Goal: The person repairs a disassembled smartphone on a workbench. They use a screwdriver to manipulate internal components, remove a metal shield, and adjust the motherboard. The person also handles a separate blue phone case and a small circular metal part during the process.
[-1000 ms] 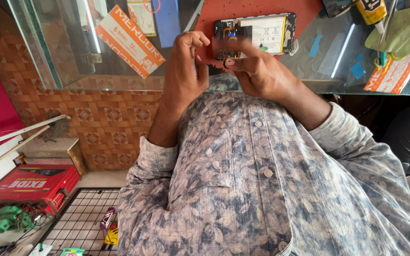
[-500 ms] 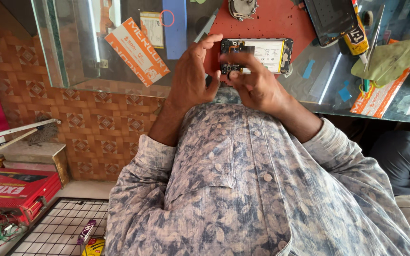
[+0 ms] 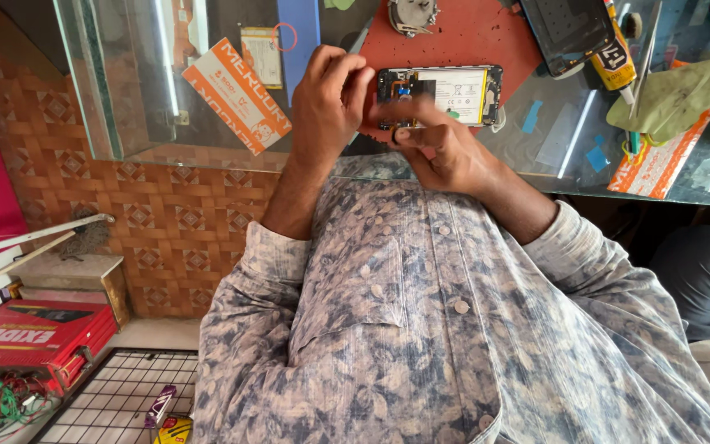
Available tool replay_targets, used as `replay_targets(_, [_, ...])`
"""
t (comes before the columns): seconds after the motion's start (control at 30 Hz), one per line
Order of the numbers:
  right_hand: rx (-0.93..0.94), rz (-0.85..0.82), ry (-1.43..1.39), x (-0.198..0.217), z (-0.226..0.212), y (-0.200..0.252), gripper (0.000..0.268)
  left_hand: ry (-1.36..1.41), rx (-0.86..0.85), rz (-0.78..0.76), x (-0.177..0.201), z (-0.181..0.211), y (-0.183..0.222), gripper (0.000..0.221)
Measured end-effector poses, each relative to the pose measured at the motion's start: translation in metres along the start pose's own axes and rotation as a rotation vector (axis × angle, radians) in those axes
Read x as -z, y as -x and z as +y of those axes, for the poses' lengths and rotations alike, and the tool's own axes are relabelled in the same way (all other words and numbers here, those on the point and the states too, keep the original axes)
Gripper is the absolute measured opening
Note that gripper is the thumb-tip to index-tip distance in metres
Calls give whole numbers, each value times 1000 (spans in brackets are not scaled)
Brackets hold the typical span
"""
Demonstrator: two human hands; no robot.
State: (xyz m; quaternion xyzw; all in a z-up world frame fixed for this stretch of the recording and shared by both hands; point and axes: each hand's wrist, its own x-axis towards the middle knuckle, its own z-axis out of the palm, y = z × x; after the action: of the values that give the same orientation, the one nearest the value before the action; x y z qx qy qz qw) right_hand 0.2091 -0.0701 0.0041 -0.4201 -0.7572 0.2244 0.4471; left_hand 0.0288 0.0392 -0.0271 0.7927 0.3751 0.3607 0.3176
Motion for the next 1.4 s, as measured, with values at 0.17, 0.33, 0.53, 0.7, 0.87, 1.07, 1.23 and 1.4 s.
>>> replay_targets(0.17, [64, 73, 196, 2, -9, -10, 70, -11, -38, -16, 0, 11, -24, 9])
replay_targets(0.33, [21, 60, 31, 2, -10, -9, 72, -73, -170, 2, -5, 22, -52, 15])
replay_targets(0.53, [177, 57, 188, 7, 0, 5, 72, -2, -141, -36, -1, 22, -32, 16])
replay_targets(0.7, [-262, -53, 91, -8, 10, 29, 56, -60, -156, -140, 3, 16, -14, 18])
replay_targets(0.87, [-155, 318, -5, 18, 24, 39, 71, -125, -278, -269, 7, 21, -13, 35])
replay_targets(1.07, [-354, 590, -13, 54, 27, 65, 72, -170, -289, -289, 3, 21, -10, 38])
replay_targets(1.23, [-445, 580, 81, 52, 17, 71, 72, -144, -281, -266, 1, 19, -10, 25])
replay_targets(1.4, [-372, 517, -11, 53, 20, 56, 65, -129, -274, -248, 0, 14, -2, 22])
